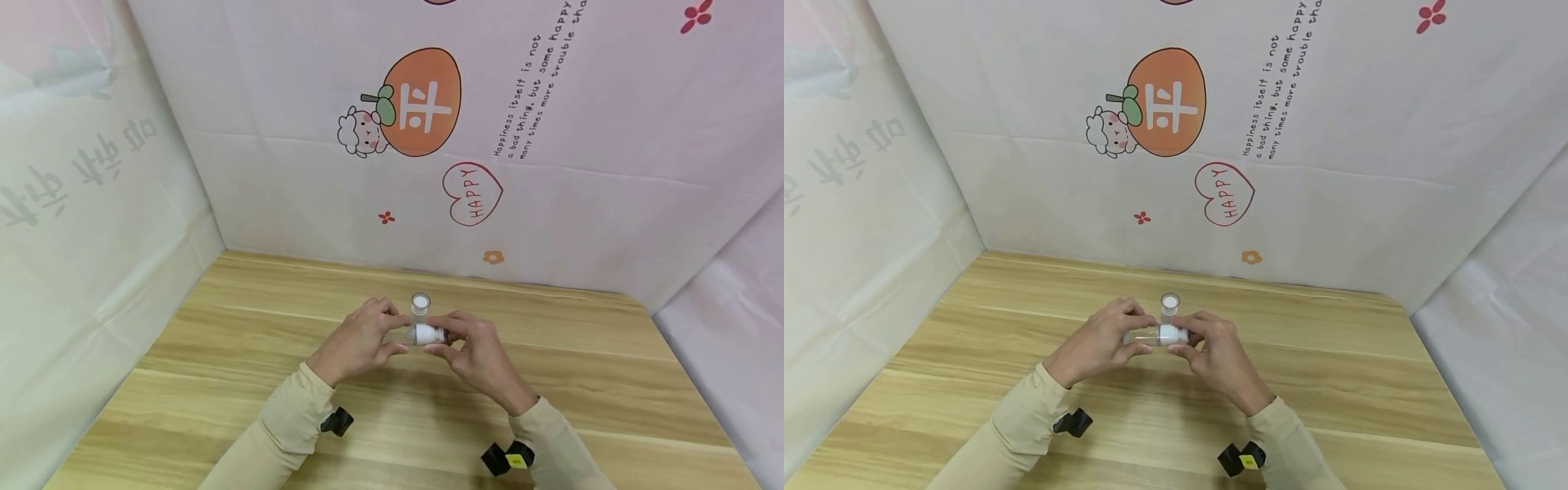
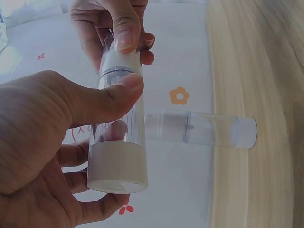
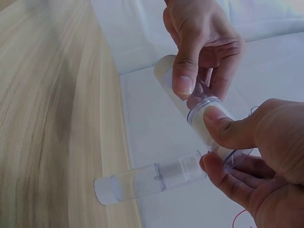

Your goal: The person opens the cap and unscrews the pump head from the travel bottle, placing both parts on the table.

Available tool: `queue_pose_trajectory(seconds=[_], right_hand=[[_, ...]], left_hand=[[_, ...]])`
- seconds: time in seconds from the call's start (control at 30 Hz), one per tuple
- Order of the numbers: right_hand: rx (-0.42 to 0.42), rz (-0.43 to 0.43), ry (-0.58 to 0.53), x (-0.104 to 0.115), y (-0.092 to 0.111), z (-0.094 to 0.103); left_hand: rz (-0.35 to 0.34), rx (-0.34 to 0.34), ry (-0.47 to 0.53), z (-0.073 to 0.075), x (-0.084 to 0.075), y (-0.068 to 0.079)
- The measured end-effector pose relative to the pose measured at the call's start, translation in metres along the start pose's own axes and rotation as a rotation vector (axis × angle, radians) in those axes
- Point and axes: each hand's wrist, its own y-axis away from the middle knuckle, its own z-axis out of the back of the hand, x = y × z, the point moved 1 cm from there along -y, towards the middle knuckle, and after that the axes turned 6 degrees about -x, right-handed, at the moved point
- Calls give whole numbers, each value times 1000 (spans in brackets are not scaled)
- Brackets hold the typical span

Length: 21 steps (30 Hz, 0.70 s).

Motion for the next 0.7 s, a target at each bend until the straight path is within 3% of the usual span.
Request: queue_pose_trajectory(seconds=[0.33, 0.5, 0.7], right_hand=[[64, -53, -100, -3, -4, 5], [28, -116, -168, -8, -3, 2], [-57, -144, -157, -11, 1, -2]], left_hand=[[-21, -23, 22, 1, 1, 0], [-26, -59, 29, -1, 6, 1], [-24, -108, 8, -2, 11, 0]])
